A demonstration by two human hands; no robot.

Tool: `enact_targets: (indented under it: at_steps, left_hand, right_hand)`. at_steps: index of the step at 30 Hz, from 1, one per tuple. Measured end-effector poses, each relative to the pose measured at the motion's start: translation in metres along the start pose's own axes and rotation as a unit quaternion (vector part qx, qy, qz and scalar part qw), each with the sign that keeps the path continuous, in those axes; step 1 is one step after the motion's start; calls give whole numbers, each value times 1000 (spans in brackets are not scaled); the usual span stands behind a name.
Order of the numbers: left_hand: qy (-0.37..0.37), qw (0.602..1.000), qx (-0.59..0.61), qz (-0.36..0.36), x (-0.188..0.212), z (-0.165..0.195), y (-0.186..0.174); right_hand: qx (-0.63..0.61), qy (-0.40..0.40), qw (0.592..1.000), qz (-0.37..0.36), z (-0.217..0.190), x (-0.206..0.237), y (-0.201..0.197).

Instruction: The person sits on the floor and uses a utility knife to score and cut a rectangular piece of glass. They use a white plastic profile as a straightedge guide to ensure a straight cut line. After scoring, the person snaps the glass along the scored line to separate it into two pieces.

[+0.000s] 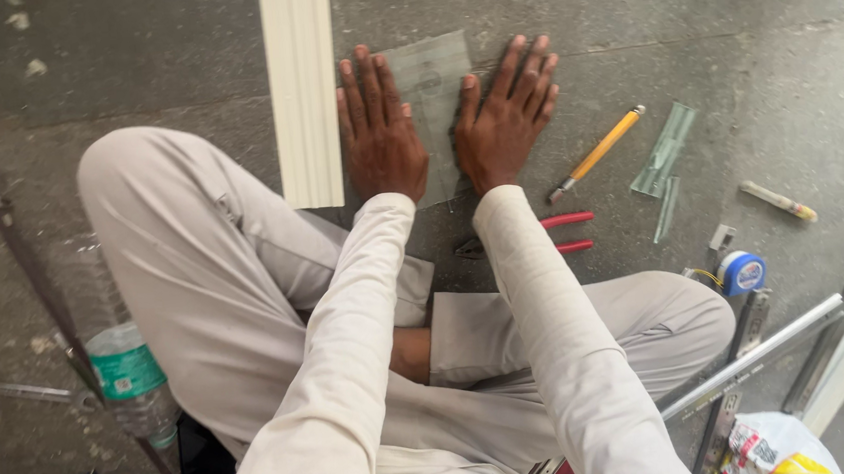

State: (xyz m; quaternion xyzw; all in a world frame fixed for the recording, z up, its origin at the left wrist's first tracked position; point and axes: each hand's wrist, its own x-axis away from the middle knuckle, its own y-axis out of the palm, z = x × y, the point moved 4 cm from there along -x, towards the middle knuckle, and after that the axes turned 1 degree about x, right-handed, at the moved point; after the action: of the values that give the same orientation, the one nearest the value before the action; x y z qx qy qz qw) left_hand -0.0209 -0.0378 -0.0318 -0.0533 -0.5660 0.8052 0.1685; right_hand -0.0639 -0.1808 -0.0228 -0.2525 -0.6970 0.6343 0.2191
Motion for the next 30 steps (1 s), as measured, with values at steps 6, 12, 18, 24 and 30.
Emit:
enact_targets:
  at_steps: [6,12,18,24,30]
  left_hand:
    - [3,999,14,30,2,0,3]
    - [6,1000,19,24,2,-2,6]
    - [19,998,28,52,1,0,6]
    - [12,998,47,31,0,0,6]
    - [17,998,41,37,-2,0,8]
  right_hand:
    - [0,5,1000,-3,1,0,0]
    - [0,7,1000,-5,1,1,0]
    - [0,5,1000,1,3,-3,-2]
    - [-8,5,1000,-8,2,-4,-2]
    - [-7,4,1000,-20,1,-8,0]
